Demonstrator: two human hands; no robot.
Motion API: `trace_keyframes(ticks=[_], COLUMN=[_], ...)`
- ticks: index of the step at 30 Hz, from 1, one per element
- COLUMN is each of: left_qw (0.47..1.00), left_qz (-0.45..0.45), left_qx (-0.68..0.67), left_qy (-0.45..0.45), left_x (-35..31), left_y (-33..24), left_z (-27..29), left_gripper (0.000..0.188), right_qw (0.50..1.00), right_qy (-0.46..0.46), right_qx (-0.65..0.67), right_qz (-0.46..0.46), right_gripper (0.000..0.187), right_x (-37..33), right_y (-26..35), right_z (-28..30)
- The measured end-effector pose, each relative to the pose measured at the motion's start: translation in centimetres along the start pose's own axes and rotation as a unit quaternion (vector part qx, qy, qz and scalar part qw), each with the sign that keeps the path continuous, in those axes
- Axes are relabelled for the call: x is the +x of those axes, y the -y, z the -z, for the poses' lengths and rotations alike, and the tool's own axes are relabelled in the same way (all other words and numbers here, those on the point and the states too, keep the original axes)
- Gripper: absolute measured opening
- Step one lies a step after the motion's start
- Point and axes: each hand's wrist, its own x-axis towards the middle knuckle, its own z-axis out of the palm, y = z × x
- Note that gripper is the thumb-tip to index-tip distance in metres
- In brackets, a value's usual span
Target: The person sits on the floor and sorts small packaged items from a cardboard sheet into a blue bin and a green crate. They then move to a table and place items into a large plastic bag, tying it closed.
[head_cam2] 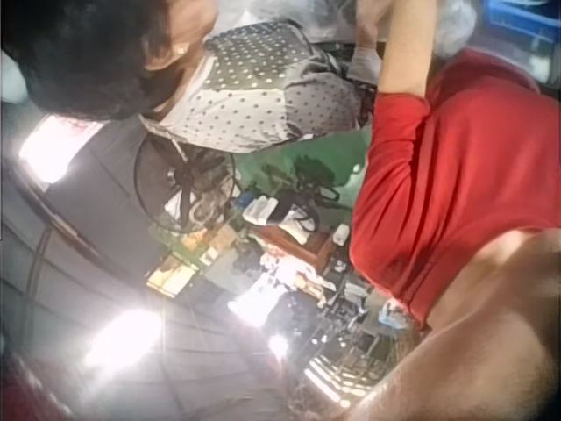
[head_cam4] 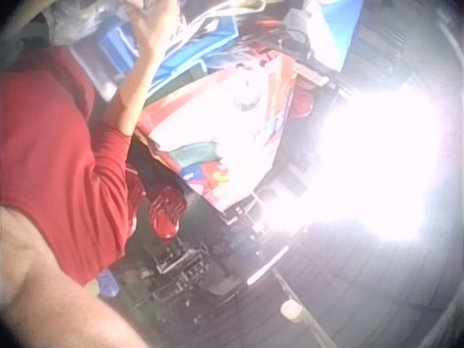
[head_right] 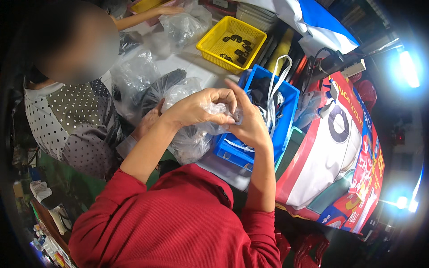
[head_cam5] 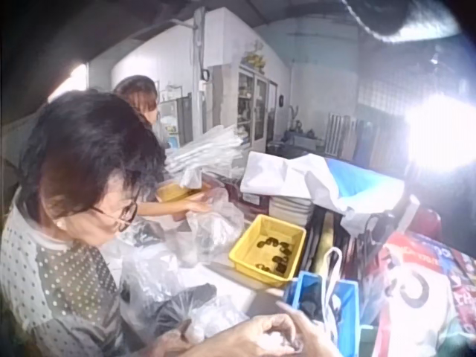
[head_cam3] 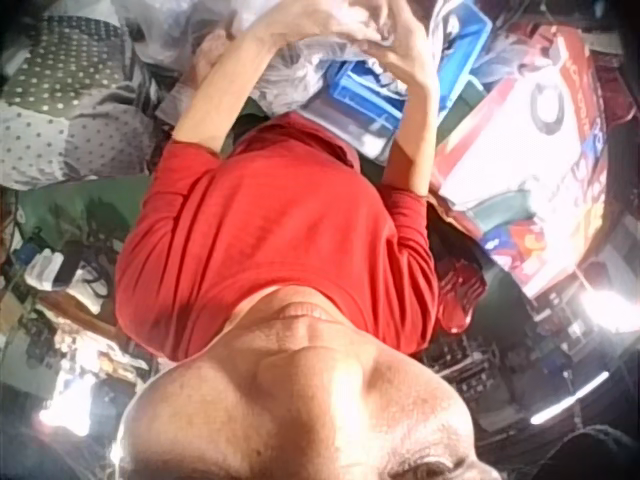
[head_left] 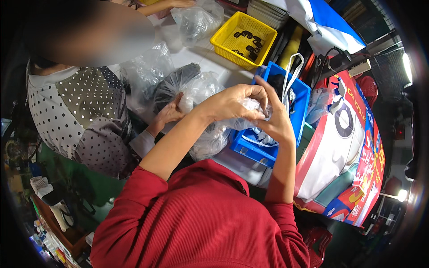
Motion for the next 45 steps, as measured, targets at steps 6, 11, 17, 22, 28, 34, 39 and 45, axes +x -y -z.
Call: trace_keyframes(ticks=[6, 11, 17, 22, 28, 34, 39, 45], left_qw=[0.999, 1.000, 0.987, 0.996, 0.997, 0.882, 0.813, 0.674], left_qz=[0.026, 0.007, -0.055, 0.044, 0.015, -0.149, -0.265, -0.283], left_qx=[0.006, 0.003, 0.137, -0.078, -0.063, 0.339, 0.376, 0.551], left_qy=[0.021, 0.017, -0.064, -0.007, -0.029, -0.290, -0.356, -0.402], left_x=[-0.9, -1.3, -2.3, -2.8, -2.8, -2.2, -2.4, -2.6], left_y=[0.1, 1.6, 2.5, 2.2, 2.1, 3.8, 6.7, 7.0], left_z=[0.2, 0.2, -0.1, 0.9, 0.2, -1.7, -3.4, -3.7], left_gripper=[0.014, 0.013, 0.012, 0.015, 0.017, 0.020, 0.028, 0.027], right_qw=[0.994, 0.981, 0.993, 0.994, 0.991, 0.986, 0.960, 0.936], right_qy=[-0.004, 0.019, -0.016, 0.007, -0.041, -0.060, 0.004, -0.099], right_qx=[-0.104, 0.190, -0.096, 0.072, 0.023, -0.119, 0.215, 0.267], right_qz=[-0.014, -0.032, -0.064, -0.081, -0.126, -0.099, -0.180, -0.206], right_gripper=[0.038, 0.074, 0.028, 0.045, 0.019, 0.016, 0.045, 0.030], right_x=[-1.3, -2.1, -2.4, -2.4, -2.4, -3.5, -4.8, -3.5], right_y=[-1.8, -1.3, -0.7, -0.7, -1.4, -2.2, -3.8, -4.6], right_z=[-1.2, -1.1, -1.8, -2.1, -2.5, -3.0, -2.6, -4.3])
